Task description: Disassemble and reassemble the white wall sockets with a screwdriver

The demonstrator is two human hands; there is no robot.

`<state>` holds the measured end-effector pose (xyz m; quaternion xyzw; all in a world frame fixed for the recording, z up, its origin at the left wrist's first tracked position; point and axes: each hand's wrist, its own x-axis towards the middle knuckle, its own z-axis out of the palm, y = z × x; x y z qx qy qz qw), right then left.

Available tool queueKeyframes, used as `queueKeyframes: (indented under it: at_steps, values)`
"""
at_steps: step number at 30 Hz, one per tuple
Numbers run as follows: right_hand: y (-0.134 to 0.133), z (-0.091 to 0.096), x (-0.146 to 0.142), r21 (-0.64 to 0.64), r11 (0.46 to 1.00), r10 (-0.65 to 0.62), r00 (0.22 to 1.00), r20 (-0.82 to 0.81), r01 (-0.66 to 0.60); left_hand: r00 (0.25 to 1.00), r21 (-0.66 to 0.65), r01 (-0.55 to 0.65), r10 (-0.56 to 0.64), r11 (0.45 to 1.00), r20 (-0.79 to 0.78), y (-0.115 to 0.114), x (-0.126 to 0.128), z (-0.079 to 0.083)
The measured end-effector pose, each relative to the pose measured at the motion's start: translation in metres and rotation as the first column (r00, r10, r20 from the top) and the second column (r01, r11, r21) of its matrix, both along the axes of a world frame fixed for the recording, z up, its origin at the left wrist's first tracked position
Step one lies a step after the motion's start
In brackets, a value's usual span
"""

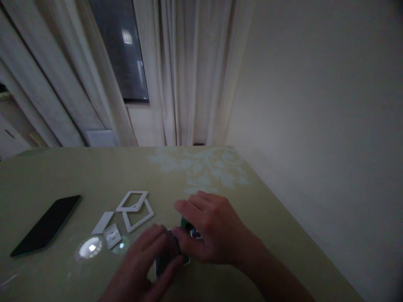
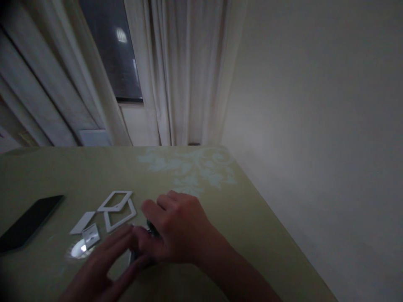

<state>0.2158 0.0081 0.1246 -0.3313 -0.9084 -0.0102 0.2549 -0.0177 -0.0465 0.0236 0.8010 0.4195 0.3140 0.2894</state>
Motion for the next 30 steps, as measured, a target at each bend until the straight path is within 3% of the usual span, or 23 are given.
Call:
queueKeyframes:
  at_steps: [1, 3, 6, 9, 11, 15, 19, 25, 30]
  values:
    - [0.0, -0.001, -0.001, 0.036, 0.999, -0.024, 1.0, 0.005, 0.024, 0.987, 0.112, -0.102, 0.115, 0.988, -0.112, 0.013, -0.009, -0.006]
    - [0.001, -0.002, -0.002, 0.051, 0.998, -0.031, 1.0, 0.002, 0.031, 0.956, 0.239, -0.129, 0.184, 0.963, -0.226, 0.029, -0.023, -0.022]
    - [0.002, -0.002, -0.002, -0.042, 0.998, 0.035, 0.999, -0.031, -0.037, 0.964, 0.153, -0.04, 0.078, 0.987, -0.253, 0.034, -0.036, -0.047]
    - [0.005, -0.004, 0.0, -0.058, 0.997, -0.048, 0.997, -0.059, 0.044, 0.977, 0.02, -0.019, 0.023, 1.0, -0.21, 0.029, -0.037, -0.06]
    - [0.007, -0.003, 0.002, -0.084, 0.995, -0.06, 0.995, -0.084, 0.053, 0.984, -0.015, -0.017, 0.014, 1.0, -0.178, 0.028, -0.034, -0.063]
    - [0.008, -0.001, 0.005, -0.17, 0.984, 0.03, 0.991, -0.13, -0.052, 0.992, 0.018, -0.019, 0.021, 1.0, -0.124, 0.029, -0.033, -0.067]
    - [0.007, -0.005, 0.003, -0.063, 0.989, -0.14, 0.985, -0.099, 0.134, 0.994, 0.0, -0.04, 0.04, 0.999, -0.103, 0.027, -0.036, -0.071]
    - [0.007, 0.0, 0.003, -0.01, 1.0, -0.001, 0.981, -0.192, -0.001, 0.994, -0.06, 0.005, -0.011, 0.998, -0.105, 0.023, -0.038, -0.065]
    - [0.007, 0.001, 0.003, 0.082, 0.996, 0.059, 0.941, -0.334, -0.033, 0.994, -0.006, -0.052, 0.051, 0.999, -0.092, 0.022, -0.024, -0.07]
